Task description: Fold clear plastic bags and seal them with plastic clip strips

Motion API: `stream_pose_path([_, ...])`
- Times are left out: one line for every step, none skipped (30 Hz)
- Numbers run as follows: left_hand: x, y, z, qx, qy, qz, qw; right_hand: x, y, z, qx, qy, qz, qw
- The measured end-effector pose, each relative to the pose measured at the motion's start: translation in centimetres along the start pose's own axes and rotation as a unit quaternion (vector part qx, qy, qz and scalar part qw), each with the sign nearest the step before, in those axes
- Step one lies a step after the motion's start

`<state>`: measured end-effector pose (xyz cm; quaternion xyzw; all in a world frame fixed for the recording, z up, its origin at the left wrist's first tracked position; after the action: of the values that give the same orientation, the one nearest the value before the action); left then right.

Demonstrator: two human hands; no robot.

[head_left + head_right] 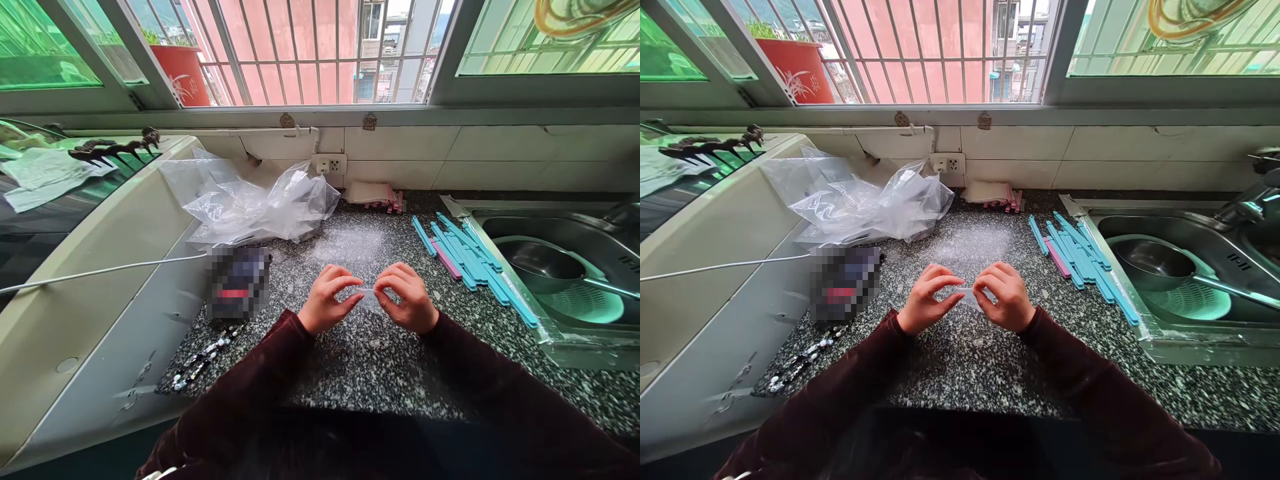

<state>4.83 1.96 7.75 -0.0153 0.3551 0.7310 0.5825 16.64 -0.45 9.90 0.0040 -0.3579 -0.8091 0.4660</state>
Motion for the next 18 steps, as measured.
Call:
stream_pose_path([0.4, -0.2, -0.1, 0.011, 0.010, 0.001, 1.000, -0.1, 0.2, 0.0, -0.007, -0.003, 0.003, 1.000])
stream_pose_path([0.8, -0.5, -0.2, 0.021, 0.019, 0.001, 1.000, -0.1, 0.3, 0.0, -0.013, -0.007, 0.006, 1.000])
stream_pose_path([1.1, -0.7, -0.2, 0.031, 0.024, 0.001, 0.999, -0.2, 0.5, 0.0, -0.018, -0.009, 0.008, 1.000])
stream_pose_path([1.3, -0.9, -0.3, 0.038, 0.026, 0.001, 0.999, -0.3, 0.6, 0.0, -0.021, -0.011, 0.010, 1.000])
stream_pose_path([1.4, -1.0, -0.3, 0.042, 0.027, 0.000, 0.999, -0.3, 0.6, 0.0, -0.024, -0.012, 0.011, 1.000])
stream_pose_path([1.4, -1.1, -0.4, 0.045, 0.027, -0.002, 0.999, -0.4, 0.7, -0.1, -0.025, -0.014, 0.011, 1.000])
stream_pose_path([1.4, -1.1, -0.4, 0.047, 0.028, -0.004, 0.998, -0.4, 0.7, -0.1, -0.025, -0.017, 0.011, 0.999])
stream_pose_path([1.4, -1.2, -0.3, 0.050, 0.028, -0.005, 0.998, -0.5, 0.7, -0.1, -0.025, -0.020, 0.010, 0.999])
stream_pose_path([1.3, -1.2, -0.3, 0.053, 0.030, -0.007, 0.998, -0.6, 0.7, -0.1, -0.023, -0.022, 0.011, 0.999])
stream_pose_path([1.2, -1.2, -0.3, 0.057, 0.030, -0.009, 0.998, -0.6, 0.7, -0.1, -0.021, -0.025, 0.012, 0.999])
stream_pose_path([1.1, -1.2, -0.2, 0.059, 0.031, -0.011, 0.998, -0.6, 0.6, -0.1, -0.018, -0.027, 0.014, 0.999])
stream_pose_path([1.1, -1.2, -0.2, 0.061, 0.033, -0.013, 0.997, -0.6, 0.6, -0.1, -0.016, -0.028, 0.018, 0.999])
stream_pose_path([1.0, -1.2, -0.2, 0.064, 0.035, -0.014, 0.997, -0.6, 0.6, 0.0, -0.016, -0.031, 0.022, 0.999])
stream_pose_path([1.1, -1.3, -0.2, 0.067, 0.039, -0.016, 0.997, -0.7, 0.7, 0.0, -0.019, -0.035, 0.027, 0.999])
stream_pose_path([1.2, -1.4, -0.2, 0.073, 0.043, -0.016, 0.996, -0.8, 0.8, 0.0, -0.024, -0.041, 0.032, 0.998])
stream_pose_path([1.3, -1.5, -0.2, 0.081, 0.048, -0.015, 0.995, -0.9, 0.9, 0.0, -0.031, -0.049, 0.037, 0.998])
stream_pose_path([1.4, -1.7, -0.3, 0.093, 0.052, -0.015, 0.994, -1.1, 1.1, 0.0, -0.039, -0.058, 0.041, 0.997])
stream_pose_path([1.6, -2.0, -0.4, 0.107, 0.056, -0.013, 0.993, -1.3, 1.3, -0.1, -0.047, -0.067, 0.045, 0.996])
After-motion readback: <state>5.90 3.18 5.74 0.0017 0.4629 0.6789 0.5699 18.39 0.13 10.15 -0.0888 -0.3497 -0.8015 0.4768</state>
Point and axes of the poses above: each hand's wrist, its own z-axis towards the middle knuckle, its own y-axis out of the back of the hand, x = y × z, the point moved 9 cm from there along z, towards the middle knuckle, and after that the axes turned 2 degrees about -y, right-handed, at the moved point
